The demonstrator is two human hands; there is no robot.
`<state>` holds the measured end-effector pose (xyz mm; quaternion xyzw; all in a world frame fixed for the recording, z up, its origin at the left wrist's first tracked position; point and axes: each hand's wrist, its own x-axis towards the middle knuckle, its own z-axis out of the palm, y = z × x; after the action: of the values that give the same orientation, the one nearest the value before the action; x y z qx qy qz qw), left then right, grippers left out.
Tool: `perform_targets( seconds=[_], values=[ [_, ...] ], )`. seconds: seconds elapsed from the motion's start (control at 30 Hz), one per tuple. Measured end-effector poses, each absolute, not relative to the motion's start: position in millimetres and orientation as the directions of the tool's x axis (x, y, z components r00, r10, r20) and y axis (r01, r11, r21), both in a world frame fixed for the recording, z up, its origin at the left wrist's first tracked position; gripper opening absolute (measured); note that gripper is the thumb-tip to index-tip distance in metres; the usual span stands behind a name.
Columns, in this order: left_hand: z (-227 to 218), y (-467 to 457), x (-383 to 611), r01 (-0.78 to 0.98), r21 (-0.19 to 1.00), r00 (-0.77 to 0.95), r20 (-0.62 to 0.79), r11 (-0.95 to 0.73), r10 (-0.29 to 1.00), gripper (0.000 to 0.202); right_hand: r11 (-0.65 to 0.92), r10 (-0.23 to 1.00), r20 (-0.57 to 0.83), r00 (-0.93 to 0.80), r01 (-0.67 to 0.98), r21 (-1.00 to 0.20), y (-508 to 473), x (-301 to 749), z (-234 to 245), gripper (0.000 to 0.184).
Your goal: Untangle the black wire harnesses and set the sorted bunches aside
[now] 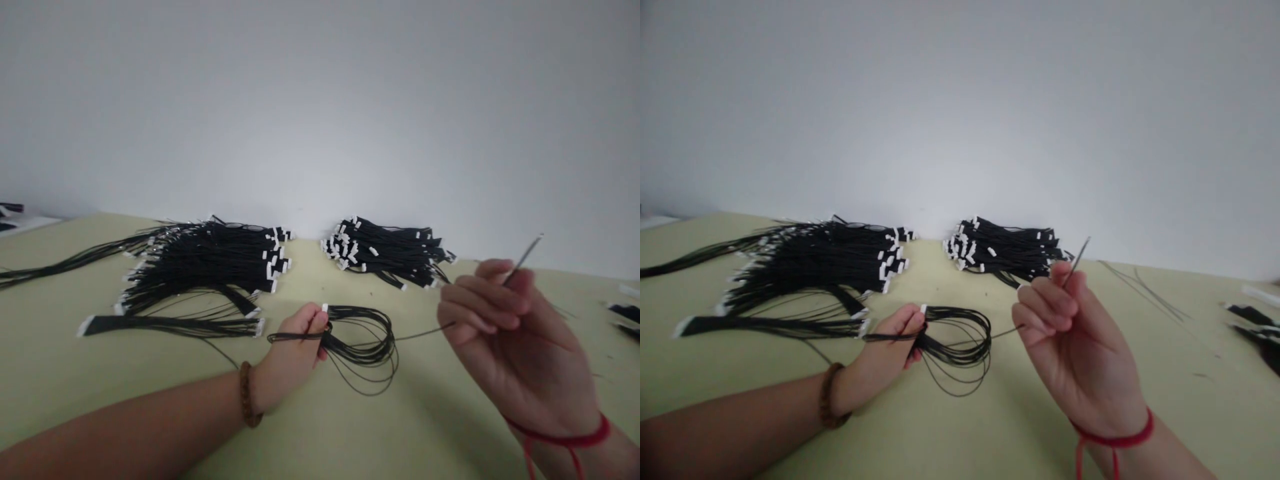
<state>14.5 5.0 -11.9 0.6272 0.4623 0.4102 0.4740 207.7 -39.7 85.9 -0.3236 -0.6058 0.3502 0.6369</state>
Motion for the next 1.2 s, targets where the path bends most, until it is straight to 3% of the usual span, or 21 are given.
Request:
perform_targets(
  seconds=[0.1, 0.17, 0.27, 0.33, 0.47, 0.63, 0.77, 1.0, 1.2],
  values=[
    [-8, 1, 15, 0.218, 0.968, 0.258, 0.068, -0.126, 0.964, 0.034, 0.438, 0.889, 0.439, -0.128, -0.034, -0.898, -55, 198, 84, 0.019],
    [-7, -5, 16, 0.173, 0.979, 0.262, 0.057, -0.105, 0.963, 0.034, 0.355, 0.929, 0.320, -0.185, 0.200, -0.913, -61, 191, 75, 0.022],
    [-5, -17, 17, 0.058, 0.996, 0.296, 0.051, -0.071, 0.954, 0.035, 0.351, 0.936, 0.274, -0.220, 0.568, -0.745, -65, 181, 61, 0.025],
    [-5, -25, 17, 0.019, 0.998, 0.332, 0.049, -0.059, 0.942, 0.036, 0.425, 0.905, 0.314, -0.288, 0.659, -0.621, -65, 177, 56, 0.023],
    [-2, -33, 16, 0.065, 0.990, 0.381, 0.088, -0.122, 0.920, 0.035, 0.489, 0.867, 0.361, -0.343, 0.720, -0.491, -68, 175, 53, 0.022],
    [-2, -32, 14, 0.110, 0.984, 0.414, 0.086, -0.143, 0.906, 0.033, 0.501, 0.852, 0.389, -0.350, 0.762, -0.412, -70, 175, 54, 0.021],
    [-8, -30, 12, 0.136, 0.976, 0.422, 0.098, -0.170, 0.901, 0.036, 0.513, 0.838, 0.419, -0.351, 0.768, -0.384, -71, 175, 55, 0.018],
    [-14, -25, 7, 0.316, 0.872, 0.430, 0.219, -0.373, 0.876, 0.033, 0.443, 0.873, 0.384, -0.301, 0.819, -0.365, -74, 173, 55, 0.019],
    [-12, -22, 8, 0.324, 0.852, 0.439, 0.250, -0.412, 0.863, 0.031, 0.453, 0.860, 0.406, -0.309, 0.829, -0.329, -74, 173, 52, 0.018]
  ],
)
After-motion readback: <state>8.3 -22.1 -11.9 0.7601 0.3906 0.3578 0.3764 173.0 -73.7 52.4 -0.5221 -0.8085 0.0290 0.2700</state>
